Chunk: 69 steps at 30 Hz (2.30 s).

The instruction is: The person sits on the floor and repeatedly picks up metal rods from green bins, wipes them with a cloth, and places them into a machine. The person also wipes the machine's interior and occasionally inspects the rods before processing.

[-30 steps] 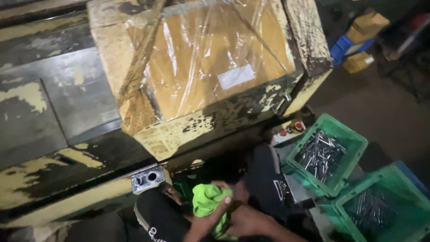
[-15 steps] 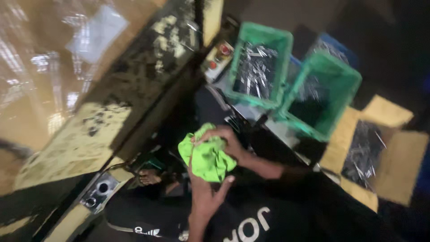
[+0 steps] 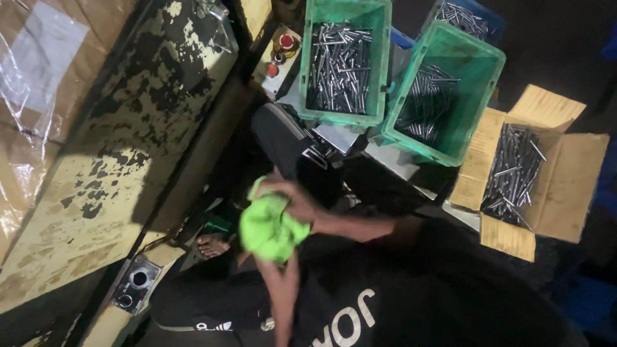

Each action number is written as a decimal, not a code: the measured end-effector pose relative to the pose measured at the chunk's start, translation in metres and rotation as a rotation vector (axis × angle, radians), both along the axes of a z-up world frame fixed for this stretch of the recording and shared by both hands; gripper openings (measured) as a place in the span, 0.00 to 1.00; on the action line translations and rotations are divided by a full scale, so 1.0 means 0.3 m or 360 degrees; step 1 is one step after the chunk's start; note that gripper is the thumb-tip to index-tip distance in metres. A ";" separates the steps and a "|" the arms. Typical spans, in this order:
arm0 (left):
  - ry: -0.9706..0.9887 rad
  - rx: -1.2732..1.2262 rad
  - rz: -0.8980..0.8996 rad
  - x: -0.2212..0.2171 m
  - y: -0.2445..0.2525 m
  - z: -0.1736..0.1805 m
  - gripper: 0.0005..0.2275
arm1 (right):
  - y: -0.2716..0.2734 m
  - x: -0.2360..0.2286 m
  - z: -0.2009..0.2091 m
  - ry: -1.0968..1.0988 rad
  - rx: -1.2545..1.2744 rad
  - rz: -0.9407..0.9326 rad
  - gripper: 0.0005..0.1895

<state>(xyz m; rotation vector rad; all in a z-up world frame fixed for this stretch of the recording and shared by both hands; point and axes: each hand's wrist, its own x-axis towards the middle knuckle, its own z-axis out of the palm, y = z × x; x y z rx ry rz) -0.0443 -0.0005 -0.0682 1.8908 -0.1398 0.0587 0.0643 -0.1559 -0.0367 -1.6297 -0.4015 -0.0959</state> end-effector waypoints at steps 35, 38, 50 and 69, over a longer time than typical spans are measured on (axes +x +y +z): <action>0.0110 -0.0519 0.1150 -0.199 0.332 -0.489 0.19 | -0.725 0.535 -0.147 -0.0217 -0.1958 -0.0536 0.07; 0.0112 -0.0487 0.1154 -0.192 0.323 -0.469 0.20 | -0.730 0.523 -0.132 -0.0180 -0.1777 -0.0531 0.08; 0.0078 -0.0612 0.1097 -0.139 0.301 -0.351 0.15 | -0.716 0.482 -0.019 0.0135 -0.1229 -0.0380 0.07; 0.0283 -0.0905 0.1141 -0.108 0.273 -0.293 0.17 | -0.665 0.243 0.499 0.0059 0.0660 -0.0154 0.08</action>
